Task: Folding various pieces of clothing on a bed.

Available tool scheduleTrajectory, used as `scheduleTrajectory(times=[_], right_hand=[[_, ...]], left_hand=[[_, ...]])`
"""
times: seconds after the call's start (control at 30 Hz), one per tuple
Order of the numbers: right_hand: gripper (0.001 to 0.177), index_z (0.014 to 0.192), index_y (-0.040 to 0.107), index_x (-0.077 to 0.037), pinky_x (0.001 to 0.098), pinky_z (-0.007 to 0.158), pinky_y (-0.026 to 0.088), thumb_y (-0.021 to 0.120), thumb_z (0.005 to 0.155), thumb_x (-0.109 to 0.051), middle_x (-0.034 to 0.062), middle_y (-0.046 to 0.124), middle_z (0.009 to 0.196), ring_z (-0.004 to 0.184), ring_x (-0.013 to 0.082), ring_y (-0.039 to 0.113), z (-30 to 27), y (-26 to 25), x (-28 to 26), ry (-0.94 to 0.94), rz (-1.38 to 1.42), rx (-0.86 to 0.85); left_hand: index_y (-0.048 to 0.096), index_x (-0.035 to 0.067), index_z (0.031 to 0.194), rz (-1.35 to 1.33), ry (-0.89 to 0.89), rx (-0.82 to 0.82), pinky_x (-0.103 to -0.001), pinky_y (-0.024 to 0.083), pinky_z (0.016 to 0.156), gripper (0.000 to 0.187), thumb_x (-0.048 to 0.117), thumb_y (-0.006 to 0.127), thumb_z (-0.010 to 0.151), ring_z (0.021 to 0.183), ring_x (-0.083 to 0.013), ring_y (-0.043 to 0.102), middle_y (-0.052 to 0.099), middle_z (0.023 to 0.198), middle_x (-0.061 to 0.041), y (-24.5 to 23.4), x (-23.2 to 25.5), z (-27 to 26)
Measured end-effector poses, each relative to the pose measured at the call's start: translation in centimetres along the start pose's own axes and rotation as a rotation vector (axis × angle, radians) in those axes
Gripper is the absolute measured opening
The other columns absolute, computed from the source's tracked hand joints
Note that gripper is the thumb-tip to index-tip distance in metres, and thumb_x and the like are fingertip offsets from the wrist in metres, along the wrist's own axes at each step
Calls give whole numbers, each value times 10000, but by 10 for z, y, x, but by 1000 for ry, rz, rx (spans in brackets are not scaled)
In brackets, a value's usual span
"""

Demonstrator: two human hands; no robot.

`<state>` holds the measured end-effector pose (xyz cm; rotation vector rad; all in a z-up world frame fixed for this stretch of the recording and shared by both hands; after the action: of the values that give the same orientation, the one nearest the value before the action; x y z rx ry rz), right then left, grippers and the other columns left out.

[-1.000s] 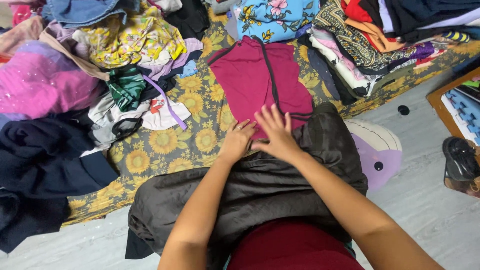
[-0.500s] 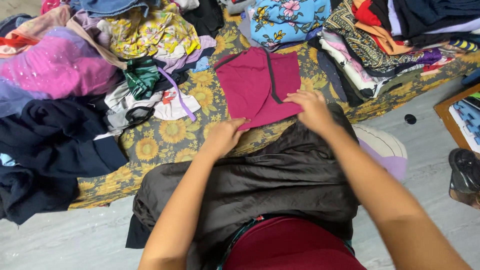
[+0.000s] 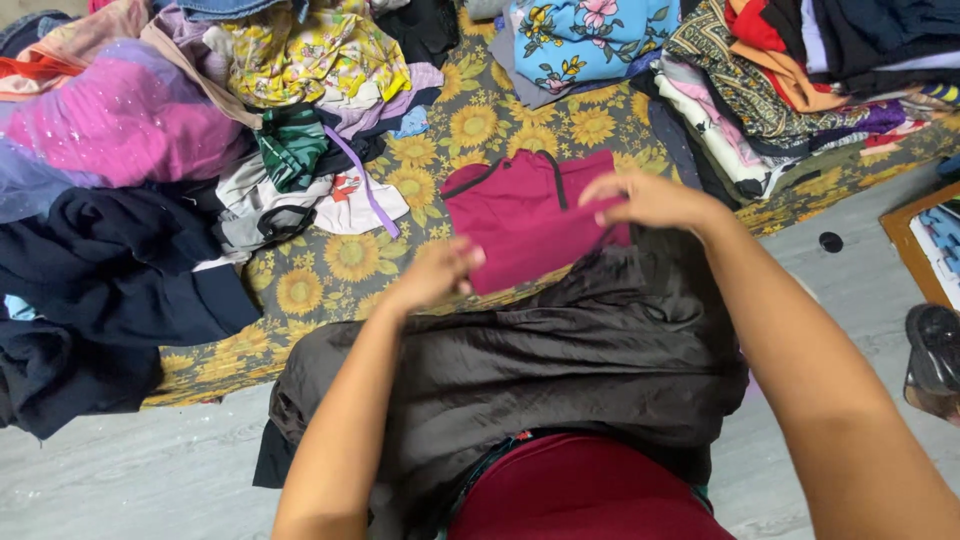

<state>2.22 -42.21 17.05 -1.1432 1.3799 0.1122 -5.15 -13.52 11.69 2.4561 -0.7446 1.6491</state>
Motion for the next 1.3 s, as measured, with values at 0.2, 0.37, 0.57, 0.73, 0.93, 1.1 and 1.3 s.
scheduleTrajectory(times=[0.2, 0.37, 0.57, 0.73, 0.93, 1.1, 1.3], right_hand=[[405, 1285, 596, -68, 336, 1000, 504, 717, 899, -83, 61, 692, 1148, 1128, 179, 653, 69, -59, 52, -153, 484, 533], [386, 1309, 640, -58, 438, 1097, 457, 713, 933, -100, 155, 667, 1313, 1274, 331, 602, 49, -15, -7, -58, -158, 998], [503, 1507, 534, -127, 575, 1204, 272, 617, 1024, -236, 212, 382, 1625, 1522, 404, 310, 63, 98, 7, -52, -415, 834], [598, 1565, 427, -237, 599, 1210, 193, 560, 1000, -380, 111, 259, 1674, 1548, 343, 207, 67, 110, 6, 39, -591, 546], [653, 1622, 319, -179, 582, 1226, 158, 523, 1051, -422, 71, 260, 1694, 1559, 262, 250, 54, 77, 57, 257, -531, 701], [620, 1620, 337, -142, 577, 1222, 160, 529, 1080, -378, 102, 261, 1704, 1564, 284, 251, 53, 80, 64, 176, -478, 755], [603, 1566, 415, -146, 564, 1237, 195, 624, 1018, -285, 210, 250, 1666, 1550, 410, 214, 19, 87, 42, 130, -430, 985]], left_hand=[[499, 17, 1440, -503, 266, 381, -281, 594, 780, 550, 330, 593, 998, 959, -133, 656, 651, 1145, -88, -63, -1, 80], [313, 74, 1533, -343, 313, 633, -343, 501, 938, 669, 237, 666, 989, 1132, -186, 586, 559, 1295, -85, -41, -64, 110], [335, 55, 1532, -214, 266, 778, -382, 468, 1052, 702, 136, 722, 952, 1232, -300, 568, 542, 1394, -219, 5, -59, 81], [343, 67, 1577, 12, 486, 823, -405, 398, 1131, 762, -29, 665, 893, 1371, -376, 493, 476, 1512, -249, 5, -24, 49], [458, 131, 1550, -122, 354, 725, -367, 439, 1117, 645, -14, 630, 946, 1313, -321, 572, 568, 1432, -191, 6, -36, 52], [428, 94, 1558, -131, 429, 681, -358, 401, 1137, 643, -22, 635, 960, 1370, -310, 520, 515, 1484, -205, 4, -50, 58], [339, 117, 1567, -102, 189, 895, -357, 511, 902, 819, 102, 770, 870, 1024, -292, 553, 525, 1317, -155, 6, -52, 34]])
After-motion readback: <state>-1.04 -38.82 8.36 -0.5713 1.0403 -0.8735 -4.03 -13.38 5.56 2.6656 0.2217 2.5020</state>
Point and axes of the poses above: each hand's wrist, its own z-axis towards the middle knuckle, its own y-axis out of the palm, x = y × z, the point moved 8 cm from there along z, towards the middle knuckle
